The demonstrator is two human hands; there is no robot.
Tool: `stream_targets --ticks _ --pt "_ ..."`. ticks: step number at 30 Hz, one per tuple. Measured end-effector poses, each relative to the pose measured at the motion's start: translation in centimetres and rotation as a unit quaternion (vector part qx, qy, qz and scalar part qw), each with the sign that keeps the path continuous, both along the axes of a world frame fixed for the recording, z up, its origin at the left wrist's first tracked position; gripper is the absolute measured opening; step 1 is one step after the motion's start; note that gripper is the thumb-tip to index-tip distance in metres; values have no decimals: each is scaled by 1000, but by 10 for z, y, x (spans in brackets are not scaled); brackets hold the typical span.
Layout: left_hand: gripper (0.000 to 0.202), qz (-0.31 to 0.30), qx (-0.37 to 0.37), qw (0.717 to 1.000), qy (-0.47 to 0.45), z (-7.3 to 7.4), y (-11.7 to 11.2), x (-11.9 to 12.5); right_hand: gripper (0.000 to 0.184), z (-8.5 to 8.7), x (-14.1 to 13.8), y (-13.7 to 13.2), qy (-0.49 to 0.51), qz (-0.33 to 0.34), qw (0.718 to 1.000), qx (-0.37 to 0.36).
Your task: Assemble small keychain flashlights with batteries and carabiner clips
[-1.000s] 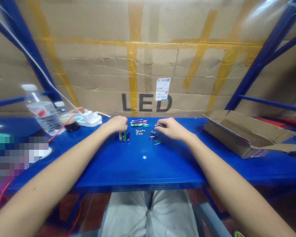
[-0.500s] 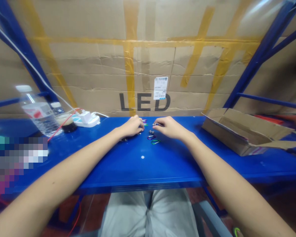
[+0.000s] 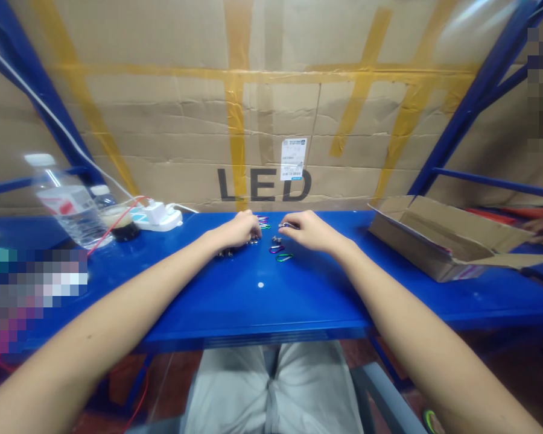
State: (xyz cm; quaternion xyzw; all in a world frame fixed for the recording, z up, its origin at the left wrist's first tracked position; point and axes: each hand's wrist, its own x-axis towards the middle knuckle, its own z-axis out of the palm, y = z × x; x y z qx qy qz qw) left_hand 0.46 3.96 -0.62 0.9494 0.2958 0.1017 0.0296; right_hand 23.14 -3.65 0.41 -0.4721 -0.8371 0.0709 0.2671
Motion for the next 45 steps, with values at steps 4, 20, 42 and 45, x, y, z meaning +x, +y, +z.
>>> stream_targets --ticks 4,20,42,45 --pt "39 5 16 1000 20 3 4 -8 26 -1 1 1 -1 -2 1000 3" --pt "60 40 -60 997 10 -9 8 -14 26 -3 3 3 -3 2 1000 5" --pt "38 120 -40 991 32 -5 12 -20 24 -2 1 0 -1 0 1000 -3" --pt "34 122 -38 992 12 -7 12 -17 24 -2 0 0 0 2 1000 -6"
